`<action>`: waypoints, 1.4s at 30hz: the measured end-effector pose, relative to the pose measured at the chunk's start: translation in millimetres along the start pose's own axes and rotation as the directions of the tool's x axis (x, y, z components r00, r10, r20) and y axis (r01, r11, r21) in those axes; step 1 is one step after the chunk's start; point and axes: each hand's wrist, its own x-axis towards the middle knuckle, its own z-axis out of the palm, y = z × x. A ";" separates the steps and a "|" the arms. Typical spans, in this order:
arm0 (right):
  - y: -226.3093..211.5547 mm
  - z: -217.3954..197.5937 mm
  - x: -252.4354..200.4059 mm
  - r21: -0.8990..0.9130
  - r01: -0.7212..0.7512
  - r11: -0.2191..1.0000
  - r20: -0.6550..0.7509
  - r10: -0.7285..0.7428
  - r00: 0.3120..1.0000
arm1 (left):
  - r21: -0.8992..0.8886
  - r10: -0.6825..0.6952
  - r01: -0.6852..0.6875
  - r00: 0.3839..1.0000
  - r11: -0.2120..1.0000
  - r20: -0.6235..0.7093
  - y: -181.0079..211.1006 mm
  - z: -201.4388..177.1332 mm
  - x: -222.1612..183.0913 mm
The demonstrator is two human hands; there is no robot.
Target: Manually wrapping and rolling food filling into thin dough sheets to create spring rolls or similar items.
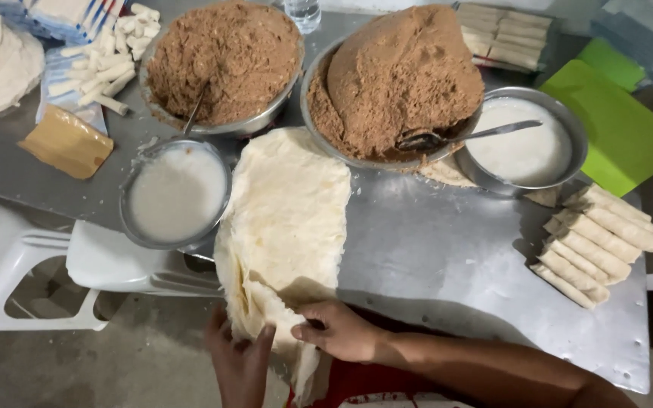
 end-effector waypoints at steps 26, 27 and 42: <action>-14.0 -103.3 -13.5 0.443 -0.167 0.881 -0.151 0.257 0.954 | -0.313 -0.281 0.341 0.934 0.887 0.220 -39.2 -16.7 40.4; -27.4 -101.2 -14.8 0.559 -0.160 0.814 -0.139 0.282 0.949 | -0.416 -0.239 0.328 0.938 0.848 0.253 -63.2 -12.8 38.4; -19.7 -47.5 -68.5 -0.290 0.172 0.941 0.352 -0.062 0.934 | -0.327 -0.585 0.604 0.794 0.727 0.167 79.7 44.2 -48.9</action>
